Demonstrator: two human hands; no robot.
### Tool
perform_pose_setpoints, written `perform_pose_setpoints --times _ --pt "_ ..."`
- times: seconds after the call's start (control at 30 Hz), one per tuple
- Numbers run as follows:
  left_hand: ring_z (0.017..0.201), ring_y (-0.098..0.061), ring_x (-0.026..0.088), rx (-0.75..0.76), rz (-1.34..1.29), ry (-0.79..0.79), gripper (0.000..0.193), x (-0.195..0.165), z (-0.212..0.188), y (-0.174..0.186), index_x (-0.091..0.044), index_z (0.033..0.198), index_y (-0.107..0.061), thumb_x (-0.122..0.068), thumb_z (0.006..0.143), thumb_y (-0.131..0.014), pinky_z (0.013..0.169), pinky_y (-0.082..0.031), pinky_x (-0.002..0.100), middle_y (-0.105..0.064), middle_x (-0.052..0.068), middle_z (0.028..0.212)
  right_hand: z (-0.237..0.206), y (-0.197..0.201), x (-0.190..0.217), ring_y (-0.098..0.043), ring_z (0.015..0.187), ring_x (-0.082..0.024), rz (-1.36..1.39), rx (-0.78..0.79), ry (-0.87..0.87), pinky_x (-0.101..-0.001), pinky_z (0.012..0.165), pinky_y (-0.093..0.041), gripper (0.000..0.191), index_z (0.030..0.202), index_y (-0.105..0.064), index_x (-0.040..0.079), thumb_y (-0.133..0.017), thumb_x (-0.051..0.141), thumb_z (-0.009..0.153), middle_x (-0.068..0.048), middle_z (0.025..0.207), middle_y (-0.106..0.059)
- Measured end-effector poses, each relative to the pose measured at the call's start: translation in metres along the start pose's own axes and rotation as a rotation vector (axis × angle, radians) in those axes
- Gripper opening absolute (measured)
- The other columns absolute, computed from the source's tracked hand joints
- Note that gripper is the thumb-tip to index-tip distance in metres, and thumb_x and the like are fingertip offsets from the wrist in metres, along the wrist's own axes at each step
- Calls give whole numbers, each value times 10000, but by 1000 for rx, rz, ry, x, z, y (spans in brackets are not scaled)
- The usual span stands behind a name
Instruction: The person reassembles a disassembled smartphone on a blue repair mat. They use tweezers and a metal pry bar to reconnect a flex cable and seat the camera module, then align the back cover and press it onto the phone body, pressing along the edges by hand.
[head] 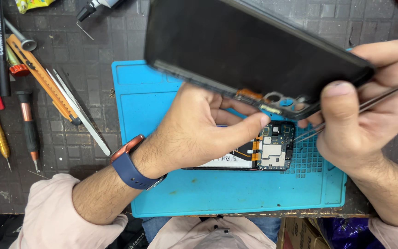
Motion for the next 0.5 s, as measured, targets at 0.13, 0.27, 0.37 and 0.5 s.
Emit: perform_pose_setpoints --times 0.13,0.27,0.37,0.5 --pt "1102 -766 196 -10 -98 -37 314 4 0 1 65 1277 -613 -45 992 -686 894 -665 318 -747 145 1183 5 2 2 -496 450 -70 72 -3 -52 -215 482 -420 213 1225 -396 -6 -510 128 1104 -112 823 -611" --pt "1100 -754 192 -47 -208 -56 308 4 -2 -1 51 1314 -574 -52 1031 -635 877 -688 309 -730 140 1209 12 -1 4 -464 407 -75 199 -17 -279 -233 424 -399 320 1353 -406 -20 -428 37 1039 -109 789 -591" --pt "1101 -762 177 -66 -138 -92 294 4 -2 -3 37 1315 -585 -84 1054 -647 866 -687 293 -743 120 1206 18 -2 8 -481 442 -92 321 22 -370 -256 405 -437 462 1429 -451 -40 -369 -10 975 -128 879 -624" --pt "1060 -754 159 -42 -89 -147 323 6 -2 -3 37 1340 -611 -130 1075 -688 852 -687 293 -761 118 1154 24 -1 14 -523 440 -121 411 26 -421 -277 442 -443 534 1448 -509 -52 -342 -30 942 -174 942 -659"
Point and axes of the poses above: each hand's wrist, its own z-axis towards the middle knuckle, its own y-axis out of the back of the hand, x = y × z, the point moved 1 cm from there along z, towards the middle knuckle
